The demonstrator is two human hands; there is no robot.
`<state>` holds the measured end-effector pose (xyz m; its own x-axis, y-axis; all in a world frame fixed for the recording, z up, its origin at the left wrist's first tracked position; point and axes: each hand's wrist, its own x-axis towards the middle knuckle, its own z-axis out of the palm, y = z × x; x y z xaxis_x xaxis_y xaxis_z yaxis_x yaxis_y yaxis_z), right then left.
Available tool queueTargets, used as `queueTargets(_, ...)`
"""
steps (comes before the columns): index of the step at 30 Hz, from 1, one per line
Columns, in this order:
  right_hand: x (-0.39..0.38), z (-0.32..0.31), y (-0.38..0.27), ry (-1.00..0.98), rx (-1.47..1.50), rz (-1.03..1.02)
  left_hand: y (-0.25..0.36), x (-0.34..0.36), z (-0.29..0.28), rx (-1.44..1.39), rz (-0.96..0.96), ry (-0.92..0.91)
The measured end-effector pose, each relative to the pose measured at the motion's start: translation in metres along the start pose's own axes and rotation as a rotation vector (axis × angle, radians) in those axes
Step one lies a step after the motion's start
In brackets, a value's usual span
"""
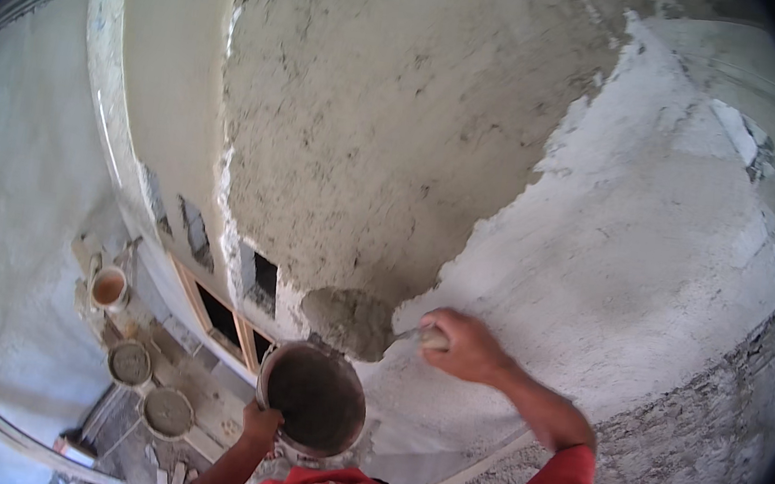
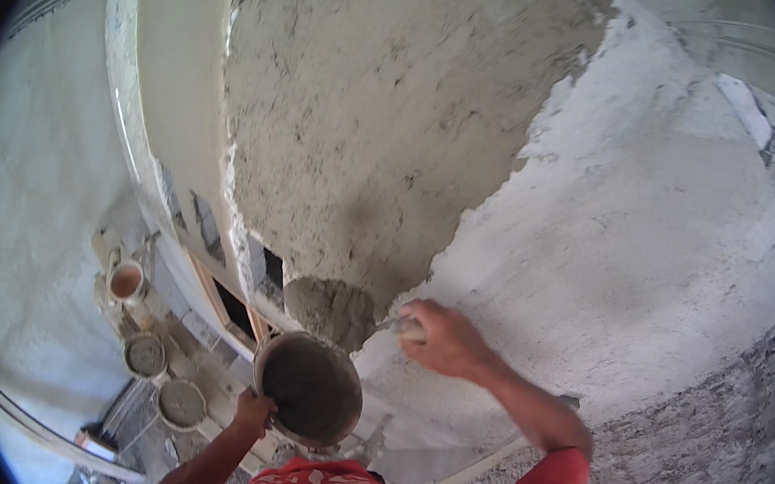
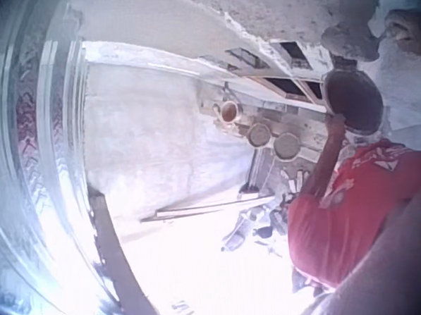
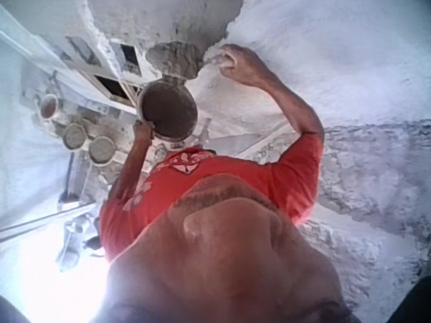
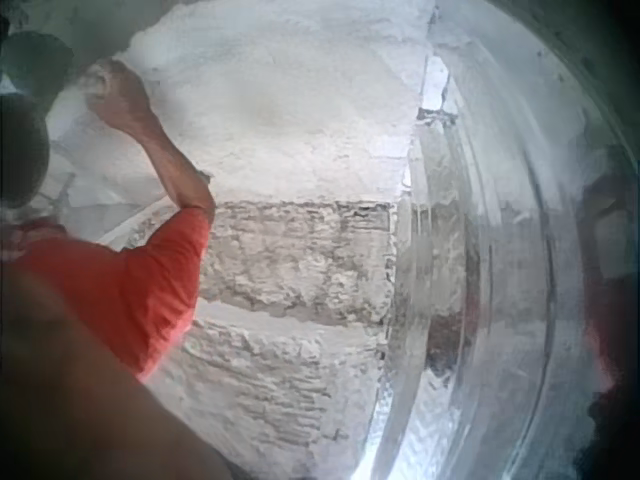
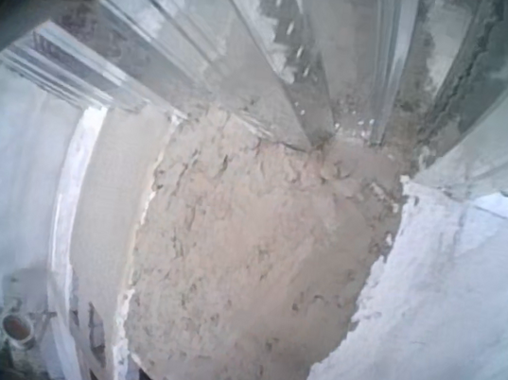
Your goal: The person applies mortar to a wall using a trowel and smooths it across the surface, repeatedly scooping more material from a bucket held in the other hand.
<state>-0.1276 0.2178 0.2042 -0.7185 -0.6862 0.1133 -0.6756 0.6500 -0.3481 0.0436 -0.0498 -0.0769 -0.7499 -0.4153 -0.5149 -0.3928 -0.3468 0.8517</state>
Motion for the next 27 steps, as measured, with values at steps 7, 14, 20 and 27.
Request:
queueTargets(7,0.006,-0.197,-0.077,0.178,-0.083,-0.32,-0.028,0.01,-0.012,0.013,-0.042,0.039)
queueTargets(14,-0.003,-0.287,-0.116,0.208,0.289,-0.444,-0.061,0.018,-0.038,0.013,-0.142,0.196)
queueTargets(20,0.035,-0.359,-0.05,0.734,-0.006,0.068,-0.089,0.027,-0.05,-0.022,-0.071,0.201)
queueTargets(27,0.022,-0.341,-0.038,0.919,-0.376,-0.1,-0.126,0.051,-0.066,-0.022,-0.086,0.19)
